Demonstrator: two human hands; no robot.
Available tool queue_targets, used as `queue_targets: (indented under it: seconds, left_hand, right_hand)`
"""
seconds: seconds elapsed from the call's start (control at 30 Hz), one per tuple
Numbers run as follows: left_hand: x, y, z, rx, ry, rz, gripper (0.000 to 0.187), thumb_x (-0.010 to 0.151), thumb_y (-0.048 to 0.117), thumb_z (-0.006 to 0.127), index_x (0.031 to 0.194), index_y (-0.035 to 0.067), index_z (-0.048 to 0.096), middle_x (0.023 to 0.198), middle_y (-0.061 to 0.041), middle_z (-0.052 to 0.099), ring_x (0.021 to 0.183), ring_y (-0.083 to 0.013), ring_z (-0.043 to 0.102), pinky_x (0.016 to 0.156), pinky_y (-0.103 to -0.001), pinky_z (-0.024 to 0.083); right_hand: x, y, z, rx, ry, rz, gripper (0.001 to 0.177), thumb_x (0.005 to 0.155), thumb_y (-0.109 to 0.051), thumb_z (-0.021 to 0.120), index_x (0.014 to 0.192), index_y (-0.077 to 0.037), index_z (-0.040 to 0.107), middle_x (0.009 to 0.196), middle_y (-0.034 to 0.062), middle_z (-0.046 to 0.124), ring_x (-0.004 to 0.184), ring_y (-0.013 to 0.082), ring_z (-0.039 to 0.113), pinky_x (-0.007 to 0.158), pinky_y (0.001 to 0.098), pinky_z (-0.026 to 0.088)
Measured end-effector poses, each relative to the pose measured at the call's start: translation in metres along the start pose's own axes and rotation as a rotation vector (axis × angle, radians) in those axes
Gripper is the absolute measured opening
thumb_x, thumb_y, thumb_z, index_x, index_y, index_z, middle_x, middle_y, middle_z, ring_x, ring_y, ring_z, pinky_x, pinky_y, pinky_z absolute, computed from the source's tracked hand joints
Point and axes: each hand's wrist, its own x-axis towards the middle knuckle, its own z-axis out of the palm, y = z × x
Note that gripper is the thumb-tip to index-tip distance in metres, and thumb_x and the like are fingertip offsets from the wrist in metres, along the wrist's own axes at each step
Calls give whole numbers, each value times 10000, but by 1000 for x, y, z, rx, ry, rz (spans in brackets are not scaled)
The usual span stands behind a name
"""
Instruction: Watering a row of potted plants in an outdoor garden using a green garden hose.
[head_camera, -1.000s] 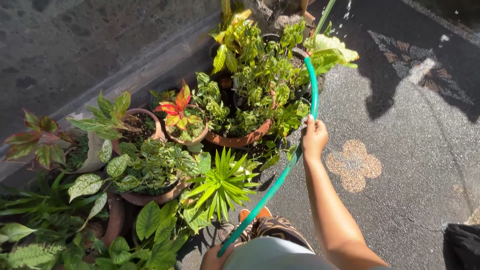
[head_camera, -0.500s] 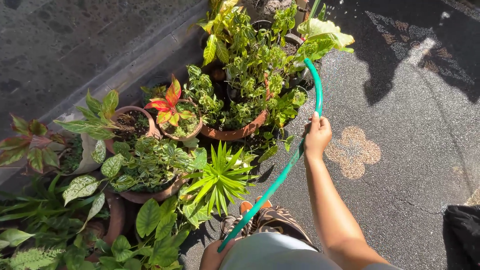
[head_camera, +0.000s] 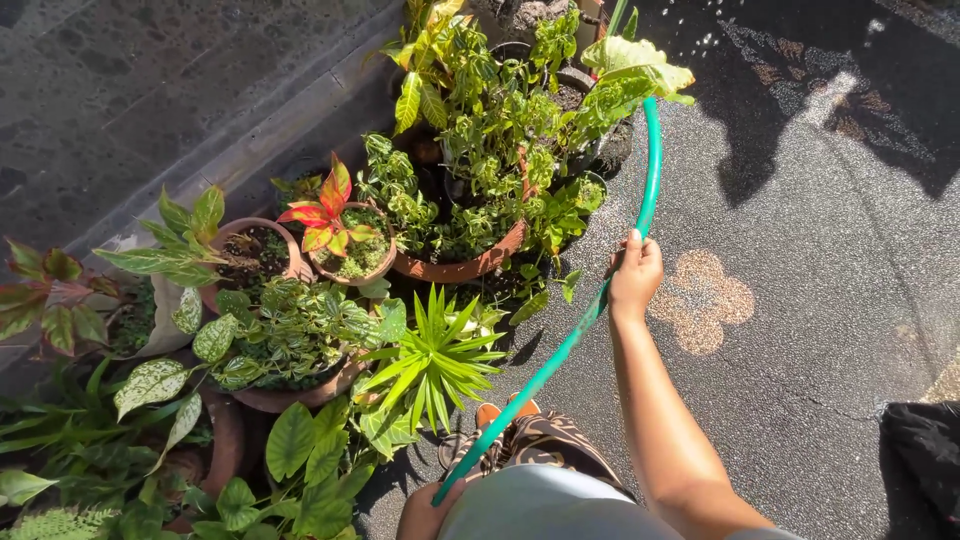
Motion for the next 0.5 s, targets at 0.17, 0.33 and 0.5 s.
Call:
queue_targets:
  seconds: [0.17,0.33,0.5]
  left_hand:
    - [-2,-3,3,26,13,24,563,892,661,679,696,147,559,654,-45,445,667,-156,463,656,-287,313]
    - [-8,1,2,19,-11,3,535,875,651,677,724,138,652,657,-44,505,681,-151,498,668,-278,325]
    - [0,-2,2,37,-8,13,604,862,700,688,662,152,528,646,-43,404,656,-158,469,675,-264,300]
  right_hand:
    - [-2,-2,-4,-97,31,38,312,1073,-409,548,888,-158,574,633,-14,592,472,91,523,425,259,428]
    - [2,17,-17,-103,30,57,331,1076,-431,527,875,-168,527,644,-18,582,505,82,504,454,264,384]
    - [5,31,-28,-232,98,52,355,1067,-452,543,860,-168,585,630,3,641,470,97,531,446,276,408]
